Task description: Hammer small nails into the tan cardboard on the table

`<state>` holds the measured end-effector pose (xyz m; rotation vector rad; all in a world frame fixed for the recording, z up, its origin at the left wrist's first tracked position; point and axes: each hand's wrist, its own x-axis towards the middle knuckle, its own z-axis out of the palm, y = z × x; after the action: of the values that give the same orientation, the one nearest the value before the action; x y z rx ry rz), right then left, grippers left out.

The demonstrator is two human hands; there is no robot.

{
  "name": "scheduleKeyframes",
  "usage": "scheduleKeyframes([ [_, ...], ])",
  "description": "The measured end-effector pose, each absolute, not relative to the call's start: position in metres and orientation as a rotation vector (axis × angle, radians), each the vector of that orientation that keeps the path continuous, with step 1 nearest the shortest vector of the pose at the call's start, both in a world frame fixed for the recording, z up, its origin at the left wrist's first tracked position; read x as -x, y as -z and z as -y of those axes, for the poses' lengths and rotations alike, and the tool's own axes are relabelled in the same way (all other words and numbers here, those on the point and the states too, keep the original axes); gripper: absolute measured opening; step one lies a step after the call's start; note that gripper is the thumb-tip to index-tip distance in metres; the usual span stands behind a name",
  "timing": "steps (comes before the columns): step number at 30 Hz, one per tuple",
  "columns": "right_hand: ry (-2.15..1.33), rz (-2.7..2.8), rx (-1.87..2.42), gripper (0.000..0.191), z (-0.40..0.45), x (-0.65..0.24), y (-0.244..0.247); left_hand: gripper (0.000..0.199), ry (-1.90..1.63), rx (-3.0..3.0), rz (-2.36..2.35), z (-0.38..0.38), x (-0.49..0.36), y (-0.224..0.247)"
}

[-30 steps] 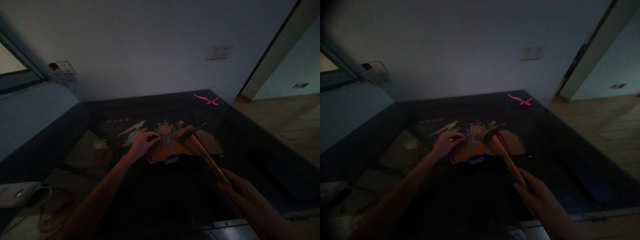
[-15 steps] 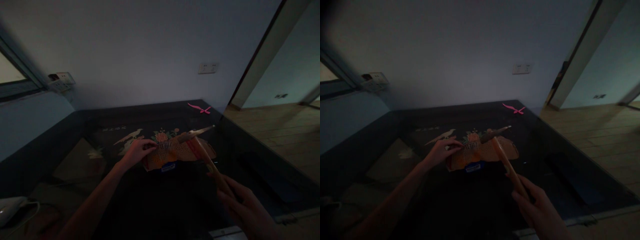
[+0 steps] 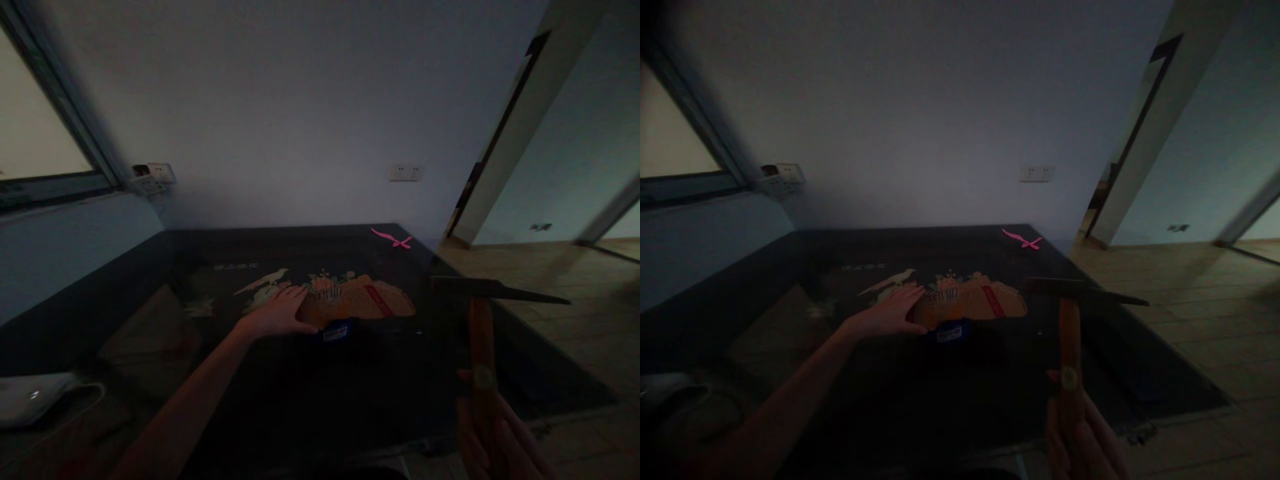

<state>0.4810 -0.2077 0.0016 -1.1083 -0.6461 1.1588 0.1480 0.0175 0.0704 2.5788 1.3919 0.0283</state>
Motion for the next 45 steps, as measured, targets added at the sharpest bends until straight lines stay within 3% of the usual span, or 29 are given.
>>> scheduleKeyframes([
  [6, -1.04, 0.943, 1.148, 0.03, 0.209, -0.472, -0.008, 0.108, -0.003, -2.597, -1.447, -0.006, -0.16, -0.072],
  [13, -0.564, 1.087, 1.445, 0.035, 0.211, -0.496, 0.002, 0.101, -0.132, -2.56, -1.46, -0.01, -0.166, -0.056],
  [26, 0.115, 1.819, 1.508, 0.03, 0.17, -0.52, -0.007, 0.077, -0.414, -2.553, -1.428, -0.034, -0.177, -0.036],
  [35, -0.008, 2.107, 1.525, 0.012, 0.102, -0.52, 0.0, 0.086, -0.457, -2.511, -1.362, -0.077, -0.205, -0.028],
  [45, -0.117, 2.297, 1.562, 0.02, 0.042, -0.503, 0.016, 0.092, -0.451, -2.593, -1.272, -0.159, -0.247, -0.015],
])
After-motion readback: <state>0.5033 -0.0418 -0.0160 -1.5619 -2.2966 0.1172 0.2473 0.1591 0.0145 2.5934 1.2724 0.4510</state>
